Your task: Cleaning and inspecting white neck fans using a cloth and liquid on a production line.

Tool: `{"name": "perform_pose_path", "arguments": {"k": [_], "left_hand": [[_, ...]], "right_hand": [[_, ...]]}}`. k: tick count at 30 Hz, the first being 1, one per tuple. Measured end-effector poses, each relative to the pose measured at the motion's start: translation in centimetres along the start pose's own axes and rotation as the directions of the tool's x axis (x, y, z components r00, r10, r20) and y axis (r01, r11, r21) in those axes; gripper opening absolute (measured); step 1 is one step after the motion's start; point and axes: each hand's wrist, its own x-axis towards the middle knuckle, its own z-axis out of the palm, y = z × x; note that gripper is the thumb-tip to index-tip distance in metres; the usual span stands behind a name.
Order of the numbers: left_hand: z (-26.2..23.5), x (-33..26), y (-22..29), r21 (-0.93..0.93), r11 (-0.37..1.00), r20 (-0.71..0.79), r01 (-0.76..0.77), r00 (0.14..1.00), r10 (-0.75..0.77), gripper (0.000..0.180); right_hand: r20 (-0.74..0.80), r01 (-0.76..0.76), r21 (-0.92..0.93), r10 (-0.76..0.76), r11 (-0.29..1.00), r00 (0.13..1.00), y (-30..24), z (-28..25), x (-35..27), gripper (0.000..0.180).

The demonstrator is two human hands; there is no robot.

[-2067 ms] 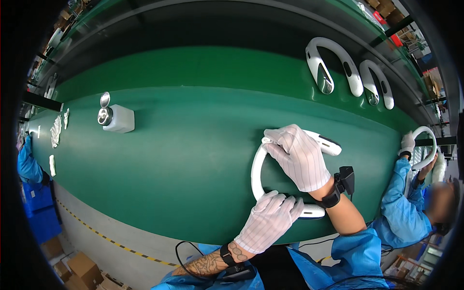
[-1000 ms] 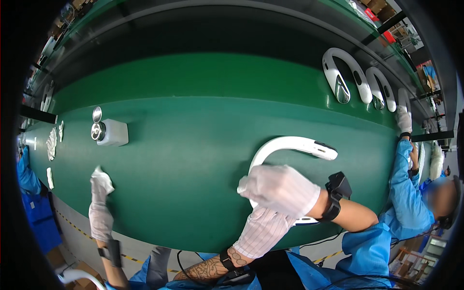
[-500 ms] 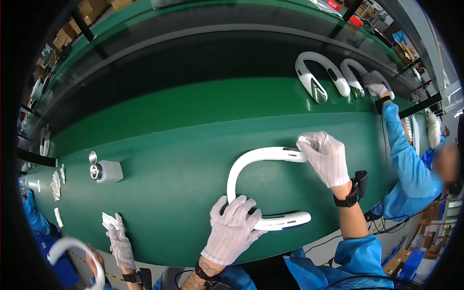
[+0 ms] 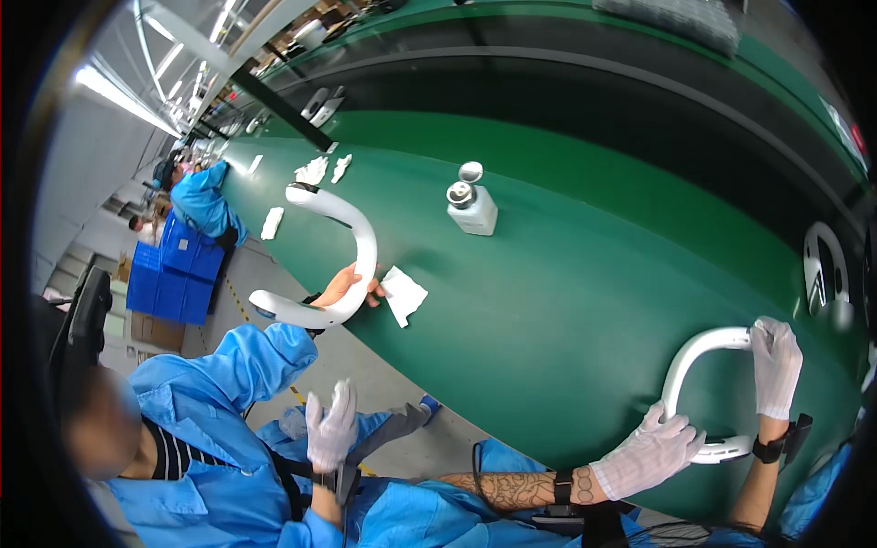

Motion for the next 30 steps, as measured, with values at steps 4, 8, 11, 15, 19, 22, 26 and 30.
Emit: {"name": "perform_pose_path", "arguments": {"k": [4,8,11,15,19,22,26,30], "left_hand": [[-3.1,0.9,-3.3,-0.184,0.975,0.036,-0.122,0.991,0.131,0.034],[-2.9,1.4,-4.6,-0.097,0.959,-0.034,-0.267,0.964,0.265,0.024],[-0.6,1.1,-2.4,-0.048,0.960,0.075,-0.275,0.958,0.278,0.016],[1.5,1.2,-1.5,0.044,0.950,0.161,-0.308,0.941,0.298,0.023],[-1.2,2.7,-2.0,-0.054,0.976,0.303,-0.212,0.928,0.218,0.042],[-1.1,3.9,-2.2,-0.078,0.958,0.314,-0.276,0.905,0.286,0.042],[-0.1,4.0,-1.9,-0.091,0.954,0.314,-0.286,0.901,0.300,0.040],[-0.9,4.4,-2.1,-0.114,0.945,0.290,-0.308,0.899,0.328,0.039]], "right_hand": [[-0.019,-0.004,0.006,0.005,1.000,1.000,-0.4,0.4,0.4,0.014],[-0.008,-0.043,0.091,0.044,0.995,0.999,-2.0,0.6,-0.8,0.016],[0.183,-0.020,0.243,-0.026,0.970,0.983,-5.5,1.4,-2.6,0.018],[0.044,0.031,0.147,-0.037,0.989,0.998,-4.7,2.1,-0.9,0.011],[-0.070,-0.053,0.088,0.060,0.995,0.996,-1.1,2.9,2.9,0.013],[0.049,0.167,0.012,-0.168,0.986,0.985,-2.3,1.4,1.8,0.013],[0.244,0.080,0.253,-0.144,0.964,0.959,-6.0,1.8,-1.5,0.011],[0.107,-0.018,-0.100,0.028,0.995,0.994,-0.9,0.9,2.8,0.010]]}}
